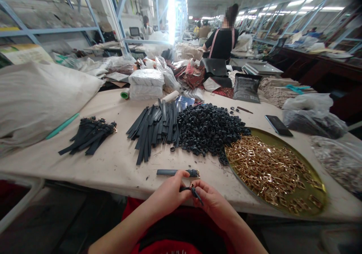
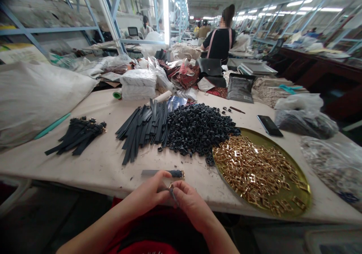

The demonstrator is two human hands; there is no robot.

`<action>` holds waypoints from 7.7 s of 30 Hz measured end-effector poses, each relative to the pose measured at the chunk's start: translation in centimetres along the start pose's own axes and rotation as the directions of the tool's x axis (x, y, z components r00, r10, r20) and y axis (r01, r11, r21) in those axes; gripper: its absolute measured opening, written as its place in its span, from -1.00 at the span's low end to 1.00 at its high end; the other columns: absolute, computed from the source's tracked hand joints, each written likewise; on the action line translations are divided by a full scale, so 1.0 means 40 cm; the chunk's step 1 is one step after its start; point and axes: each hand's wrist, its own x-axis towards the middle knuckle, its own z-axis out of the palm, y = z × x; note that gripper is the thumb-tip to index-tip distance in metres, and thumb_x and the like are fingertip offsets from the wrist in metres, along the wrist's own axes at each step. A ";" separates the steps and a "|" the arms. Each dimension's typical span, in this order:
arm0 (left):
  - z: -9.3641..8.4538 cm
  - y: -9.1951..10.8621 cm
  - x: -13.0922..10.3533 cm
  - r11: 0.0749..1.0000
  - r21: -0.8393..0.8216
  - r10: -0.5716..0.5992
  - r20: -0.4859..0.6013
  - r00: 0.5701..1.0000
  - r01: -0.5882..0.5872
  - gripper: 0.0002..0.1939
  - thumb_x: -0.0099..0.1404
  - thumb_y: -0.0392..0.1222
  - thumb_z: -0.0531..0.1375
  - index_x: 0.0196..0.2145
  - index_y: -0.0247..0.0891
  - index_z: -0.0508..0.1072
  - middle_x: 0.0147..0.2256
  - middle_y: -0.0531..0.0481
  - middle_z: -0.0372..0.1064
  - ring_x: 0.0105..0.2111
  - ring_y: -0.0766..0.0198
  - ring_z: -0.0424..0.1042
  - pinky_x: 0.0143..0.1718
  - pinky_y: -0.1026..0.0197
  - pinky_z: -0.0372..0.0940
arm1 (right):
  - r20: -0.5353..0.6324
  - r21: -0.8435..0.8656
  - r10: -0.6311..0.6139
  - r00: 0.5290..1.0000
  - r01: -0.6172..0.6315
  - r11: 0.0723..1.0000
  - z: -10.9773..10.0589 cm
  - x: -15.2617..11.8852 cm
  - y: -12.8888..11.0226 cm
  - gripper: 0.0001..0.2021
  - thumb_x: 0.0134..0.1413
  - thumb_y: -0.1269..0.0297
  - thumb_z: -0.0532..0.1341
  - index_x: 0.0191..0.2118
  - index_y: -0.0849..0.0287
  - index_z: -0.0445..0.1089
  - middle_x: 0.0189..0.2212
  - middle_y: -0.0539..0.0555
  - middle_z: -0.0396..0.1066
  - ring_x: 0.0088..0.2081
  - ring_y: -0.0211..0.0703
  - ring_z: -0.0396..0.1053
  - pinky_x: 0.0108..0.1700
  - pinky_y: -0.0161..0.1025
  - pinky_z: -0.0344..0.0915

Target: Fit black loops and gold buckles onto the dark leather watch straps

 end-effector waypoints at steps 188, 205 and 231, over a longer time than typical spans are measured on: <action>-0.255 -0.032 0.274 0.746 0.621 0.267 -0.612 0.745 0.242 -0.89 0.21 -0.26 0.02 -0.30 -0.30 0.28 -0.28 -0.12 0.34 -0.26 0.20 0.37 -0.24 0.20 0.23 | 0.304 -0.936 -0.714 0.630 0.336 -0.102 -0.040 0.164 0.009 -0.73 0.04 0.23 0.11 -0.12 0.17 0.30 -0.14 0.16 0.33 -0.07 -0.06 0.25 -0.01 -0.03 0.20; -0.211 0.089 -0.006 0.918 0.046 0.338 -0.609 0.718 -0.394 -0.82 0.16 -0.10 0.12 -0.41 -0.28 0.30 -0.47 0.05 0.30 -0.46 0.36 0.31 -0.43 0.33 0.23 | 0.212 -0.955 -0.714 0.667 -0.015 -0.297 -0.087 0.240 -0.160 -0.84 0.02 0.33 0.12 -0.26 0.16 0.39 -0.40 0.11 0.31 -0.36 -0.13 0.27 -0.33 -0.24 0.10; 0.033 -0.009 0.086 0.949 -0.297 -0.108 0.006 0.994 0.105 -0.81 0.16 -0.13 -0.06 -0.50 -0.27 0.21 -0.65 0.14 0.22 -0.74 0.44 0.19 -0.74 0.41 0.07 | -0.203 -0.097 -0.280 0.938 0.265 0.959 -0.048 0.087 -0.040 -0.72 -0.17 0.13 0.29 -0.47 0.23 0.25 -0.60 -0.08 0.27 -0.53 -0.38 0.18 -0.42 -0.37 0.14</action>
